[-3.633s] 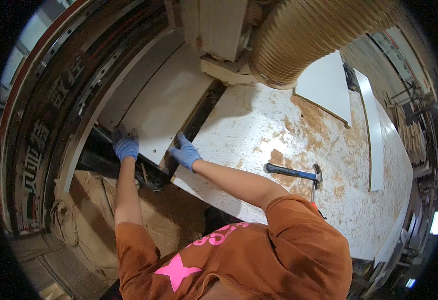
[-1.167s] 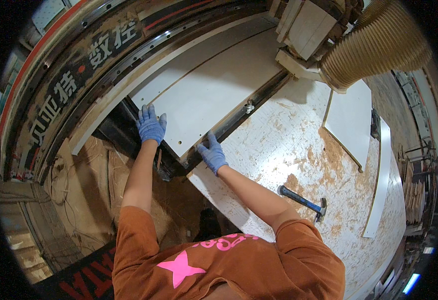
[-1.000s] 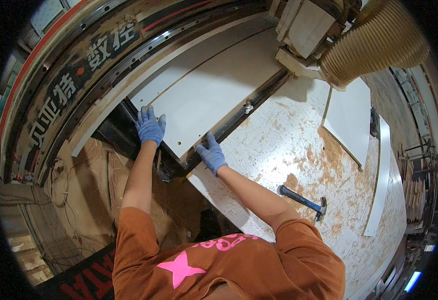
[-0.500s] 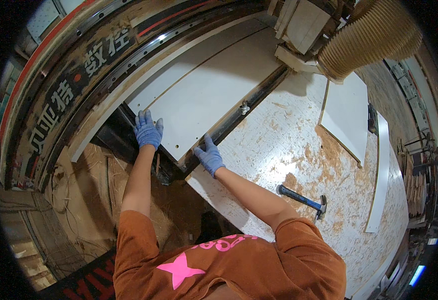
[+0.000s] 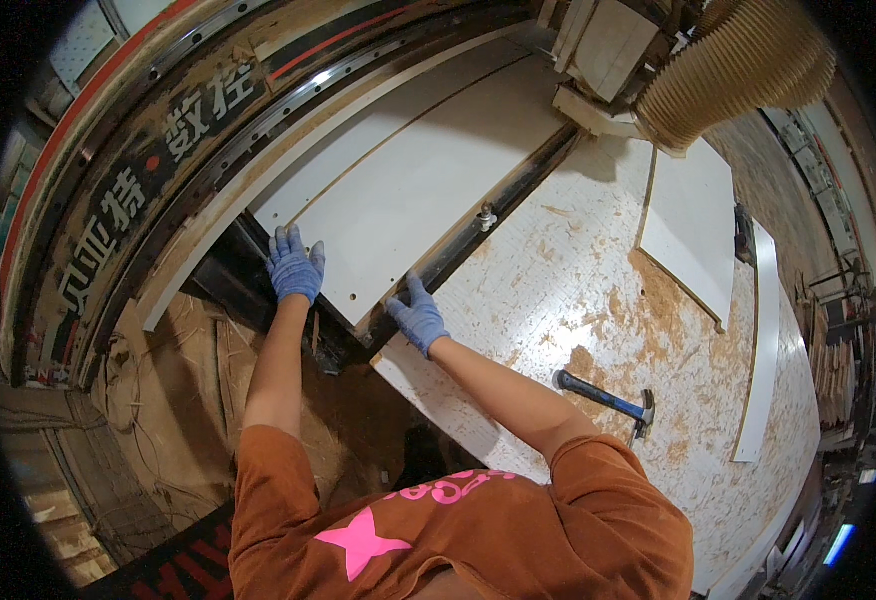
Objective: The person operates a CNC machine control panel, then removes white rectangular panels from the machine bed. They use a hammer to tap along the edges of the panels and reposition them on the work surface. The person continues to handle and align the panels with both hands.
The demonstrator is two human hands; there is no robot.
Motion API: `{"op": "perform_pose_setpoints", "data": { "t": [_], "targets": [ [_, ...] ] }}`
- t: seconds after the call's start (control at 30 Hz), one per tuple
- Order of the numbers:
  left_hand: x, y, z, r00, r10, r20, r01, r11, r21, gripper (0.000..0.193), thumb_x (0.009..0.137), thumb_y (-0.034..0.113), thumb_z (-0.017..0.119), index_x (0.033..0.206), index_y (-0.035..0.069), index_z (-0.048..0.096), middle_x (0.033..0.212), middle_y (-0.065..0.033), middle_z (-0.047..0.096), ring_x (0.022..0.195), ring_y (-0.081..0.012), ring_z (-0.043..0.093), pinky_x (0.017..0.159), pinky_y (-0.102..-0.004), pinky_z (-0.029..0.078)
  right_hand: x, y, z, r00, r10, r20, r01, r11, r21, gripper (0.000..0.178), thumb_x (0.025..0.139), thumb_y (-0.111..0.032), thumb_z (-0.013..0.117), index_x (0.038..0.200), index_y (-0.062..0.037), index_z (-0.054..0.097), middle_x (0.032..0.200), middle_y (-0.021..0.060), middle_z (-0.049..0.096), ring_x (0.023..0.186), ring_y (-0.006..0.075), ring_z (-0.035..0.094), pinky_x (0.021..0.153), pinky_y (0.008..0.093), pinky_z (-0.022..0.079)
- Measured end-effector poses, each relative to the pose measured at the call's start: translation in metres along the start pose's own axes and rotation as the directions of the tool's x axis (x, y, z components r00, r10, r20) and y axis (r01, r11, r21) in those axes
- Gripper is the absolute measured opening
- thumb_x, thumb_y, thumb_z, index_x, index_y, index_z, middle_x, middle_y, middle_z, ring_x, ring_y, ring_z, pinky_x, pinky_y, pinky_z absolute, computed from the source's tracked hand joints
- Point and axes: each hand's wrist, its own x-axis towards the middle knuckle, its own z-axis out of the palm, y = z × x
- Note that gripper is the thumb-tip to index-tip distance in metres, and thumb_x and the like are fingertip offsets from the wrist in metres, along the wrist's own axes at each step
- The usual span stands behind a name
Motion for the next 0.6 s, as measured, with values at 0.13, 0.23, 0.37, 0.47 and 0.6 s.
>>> {"op": "perform_pose_setpoints", "data": {
  "t": [0.13,0.23,0.37,0.47,0.6],
  "targets": [
    [0.0,0.0,-0.001,1.0,-0.004,0.013,0.004,1.0,0.003,0.073,0.091,0.054,0.045,0.148,0.011,0.03,0.153,-0.0151,0.024,0.142,-0.036,0.022,0.112,-0.0541,0.023,-0.001,-0.005,-0.001,1.0,-0.005,0.009,0.004,1.0,0.014,0.073,0.084,-0.02,0.067,0.144,0.0017,0.032,0.108,0.0185,0.063,0.097,0.0248,0.06,0.087,0.032,0.048],
    [0.0,0.0,-0.002,1.0,-0.001,0.012,0.001,1.0,0.002,0.073,0.091,0.054,0.045,0.148,0.011,0.03,0.153,-0.0148,0.024,0.142,-0.036,0.022,0.112,-0.054,0.023,0.0,-0.005,-0.001,1.0,-0.009,0.014,0.009,1.0,0.01,0.073,0.084,-0.02,0.067,0.144,0.0016,0.032,0.114,0.0206,0.062,0.102,0.0269,0.06,0.09,0.0327,0.047],
    [0.0,-0.001,0.001,1.0,0.009,-0.014,-0.01,1.0,-0.005,0.073,0.091,0.054,0.045,0.147,0.011,0.03,0.153,-0.0148,0.024,0.141,-0.0363,0.023,0.112,-0.0539,0.023,0.004,0.007,0.0,0.999,-0.04,0.004,0.04,0.999,0.011,0.073,0.085,-0.021,0.066,0.144,0.0016,0.031,0.125,0.0242,0.057,0.113,0.0304,0.057,0.097,0.0338,0.044],
    [0.0,-0.001,0.003,1.0,0.01,-0.023,-0.01,1.0,-0.007,0.073,0.09,0.054,0.046,0.147,0.011,0.031,0.153,-0.0148,0.025,0.141,-0.0365,0.023,0.112,-0.0541,0.023,0.002,0.002,-0.001,1.0,-0.002,0.031,0.001,0.999,0.043,0.073,0.085,-0.021,0.066,0.144,0.0015,0.031,0.128,0.025,0.055,0.117,0.0315,0.056,0.099,0.034,0.043],
    [0.0,-0.001,0.002,1.0,0.017,-0.025,-0.017,1.0,-0.004,0.073,0.09,0.054,0.046,0.147,0.011,0.03,0.153,-0.0148,0.025,0.141,-0.0366,0.023,0.112,-0.0544,0.024,0.003,0.005,0.001,0.999,-0.052,-0.007,0.052,0.999,0.005,0.073,0.085,-0.02,0.066,0.145,0.0012,0.031,0.118,0.0218,0.061,0.106,0.0291,0.06,0.093,0.0334,0.047]
  ]
}}
